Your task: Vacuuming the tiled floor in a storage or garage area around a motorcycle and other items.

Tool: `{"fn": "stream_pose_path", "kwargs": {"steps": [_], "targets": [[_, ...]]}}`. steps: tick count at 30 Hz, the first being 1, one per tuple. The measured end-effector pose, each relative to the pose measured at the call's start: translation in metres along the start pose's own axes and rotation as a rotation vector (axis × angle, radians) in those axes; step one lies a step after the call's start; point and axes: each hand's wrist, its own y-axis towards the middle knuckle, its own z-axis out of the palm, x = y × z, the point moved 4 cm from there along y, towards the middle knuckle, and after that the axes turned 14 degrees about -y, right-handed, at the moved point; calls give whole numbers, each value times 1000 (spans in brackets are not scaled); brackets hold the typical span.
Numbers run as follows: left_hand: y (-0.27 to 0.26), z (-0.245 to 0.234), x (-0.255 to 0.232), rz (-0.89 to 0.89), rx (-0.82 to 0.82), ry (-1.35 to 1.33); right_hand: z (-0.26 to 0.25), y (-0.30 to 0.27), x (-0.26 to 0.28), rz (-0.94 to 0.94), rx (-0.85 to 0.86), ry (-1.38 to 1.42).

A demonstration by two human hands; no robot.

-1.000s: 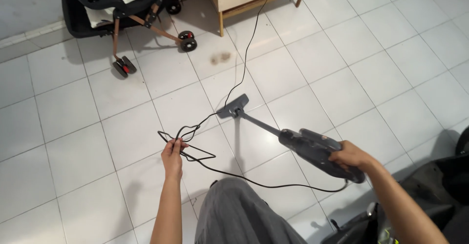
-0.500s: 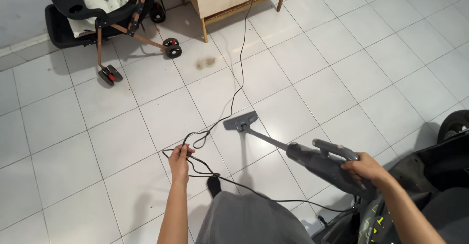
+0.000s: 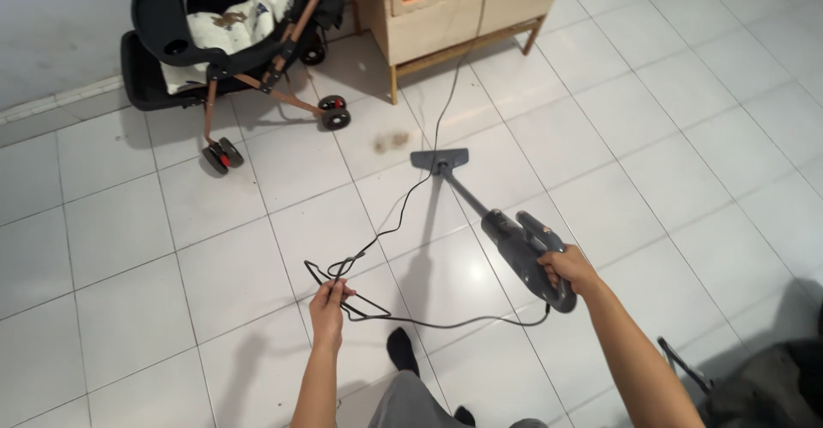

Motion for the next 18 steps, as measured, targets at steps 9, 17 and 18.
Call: {"fn": "stream_pose_path", "kwargs": {"steps": [9,17,18], "targets": [[73,-22,-25,-59,-88,1,85,132,143,-154,76,-150],[97,-45,-27,-54,-144,-110,66,152,159,-223,86,-671],[100,-43,-32,-36,-164,-139,55,143,159,-221,102,-738]]}}
